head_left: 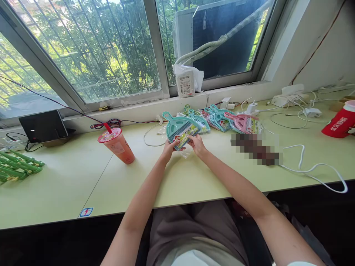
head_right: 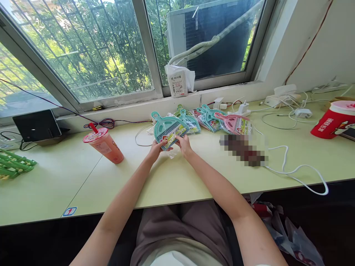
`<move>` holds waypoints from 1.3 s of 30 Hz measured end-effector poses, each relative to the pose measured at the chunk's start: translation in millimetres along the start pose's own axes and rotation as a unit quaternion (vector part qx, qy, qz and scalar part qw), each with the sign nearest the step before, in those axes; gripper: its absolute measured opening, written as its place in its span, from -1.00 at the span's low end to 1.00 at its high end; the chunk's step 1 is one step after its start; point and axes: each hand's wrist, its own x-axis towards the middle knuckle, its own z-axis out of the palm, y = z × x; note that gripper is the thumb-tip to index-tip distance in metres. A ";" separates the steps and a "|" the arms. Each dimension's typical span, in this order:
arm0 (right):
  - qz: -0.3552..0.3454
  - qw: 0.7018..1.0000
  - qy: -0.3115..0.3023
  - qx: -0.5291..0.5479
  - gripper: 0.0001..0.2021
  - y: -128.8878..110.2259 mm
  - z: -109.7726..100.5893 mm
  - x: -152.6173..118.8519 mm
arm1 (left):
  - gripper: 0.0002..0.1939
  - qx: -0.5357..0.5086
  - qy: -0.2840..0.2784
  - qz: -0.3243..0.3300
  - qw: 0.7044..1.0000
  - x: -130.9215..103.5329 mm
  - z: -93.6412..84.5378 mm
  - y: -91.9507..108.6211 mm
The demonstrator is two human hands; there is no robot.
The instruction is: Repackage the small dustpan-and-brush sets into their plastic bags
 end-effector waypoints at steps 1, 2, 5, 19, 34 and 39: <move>0.001 1.000 -0.002 0.002 -0.75 0.6 -0.6 0.8 | -0.53 0.000 0.003 0.000 1.000 0.5 0.1 -0.6; 0.002 1.000 -0.004 0.004 -0.76 1.2 -1.2 1.7 | -0.54 0.001 0.004 0.000 1.000 0.8 0.2 -1.1; 0.009 1.000 -0.001 0.004 -0.77 2.5 -2.2 3.4 | -0.57 0.002 0.005 0.000 1.000 0.8 0.6 -0.7; -0.009 1.000 0.016 -0.025 -0.73 4.7 -4.7 1.9 | -0.55 0.005 -0.009 -0.001 1.000 1.3 -2.3 -2.9; -0.228 0.922 -0.019 -0.311 -0.78 -20.5 -10.6 4.3 | -0.65 -0.093 0.086 -0.020 0.992 11.5 -44.2 14.9; -0.474 0.679 -0.073 -0.555 -0.50 -42.0 -14.8 -3.3 | -0.69 -0.157 0.106 -0.059 0.980 10.7 -60.9 20.6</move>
